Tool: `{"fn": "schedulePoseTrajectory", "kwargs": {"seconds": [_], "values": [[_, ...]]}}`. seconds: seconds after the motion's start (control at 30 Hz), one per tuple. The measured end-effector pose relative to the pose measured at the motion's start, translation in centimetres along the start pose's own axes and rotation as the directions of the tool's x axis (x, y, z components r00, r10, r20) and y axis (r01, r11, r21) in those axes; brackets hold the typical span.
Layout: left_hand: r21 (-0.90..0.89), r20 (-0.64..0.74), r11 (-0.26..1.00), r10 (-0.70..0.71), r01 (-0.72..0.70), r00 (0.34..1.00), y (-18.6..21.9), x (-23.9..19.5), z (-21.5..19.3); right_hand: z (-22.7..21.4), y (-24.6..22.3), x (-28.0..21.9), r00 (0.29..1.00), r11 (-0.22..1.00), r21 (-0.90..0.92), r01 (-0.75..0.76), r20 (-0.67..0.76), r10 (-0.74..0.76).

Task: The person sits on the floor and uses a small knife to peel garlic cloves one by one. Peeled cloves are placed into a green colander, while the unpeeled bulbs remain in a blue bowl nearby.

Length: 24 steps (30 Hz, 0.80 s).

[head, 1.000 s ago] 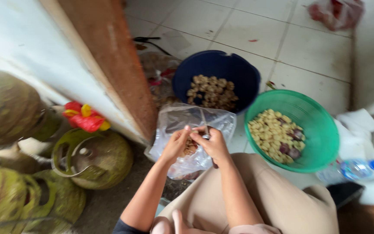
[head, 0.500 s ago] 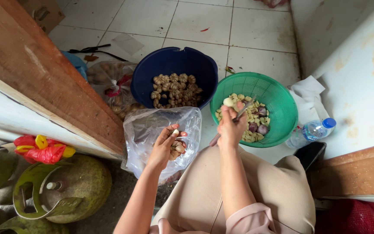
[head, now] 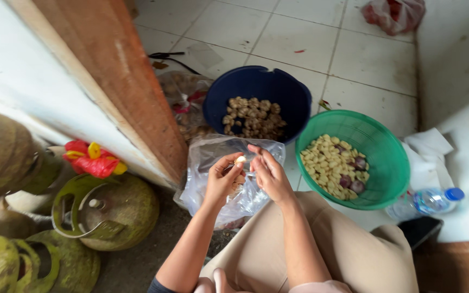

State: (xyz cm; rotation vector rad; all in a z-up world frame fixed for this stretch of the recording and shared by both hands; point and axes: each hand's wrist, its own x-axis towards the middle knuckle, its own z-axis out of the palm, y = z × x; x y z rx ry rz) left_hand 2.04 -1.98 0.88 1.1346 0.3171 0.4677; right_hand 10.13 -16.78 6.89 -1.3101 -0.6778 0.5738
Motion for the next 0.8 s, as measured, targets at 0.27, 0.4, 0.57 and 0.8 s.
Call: {"fn": "schedulePoseTrajectory", "kwargs": {"seconds": [0.27,0.4,0.57,0.8], "values": [[-0.114,-0.068,0.992,0.042,-0.049,0.997,0.7,0.3,-0.8,0.4,0.7,0.3,0.974,0.986,0.021,-0.167,0.159,0.161],[-0.06,-0.066,0.998,-0.009,0.005,0.998,1.8,0.1,-0.9,0.8,0.2,0.3,0.982,0.993,0.011,-0.116,0.15,0.113],[0.02,-0.058,0.999,0.028,-0.027,0.998,2.5,-0.1,-1.7,1.6,-0.9,0.1,0.99,0.984,-0.18,-0.007,0.138,0.033],[0.037,0.075,0.998,0.048,-0.05,0.996,1.5,0.1,-3.2,2.1,-0.4,0.4,0.981,0.918,-0.362,0.163,0.156,-0.112]]}}
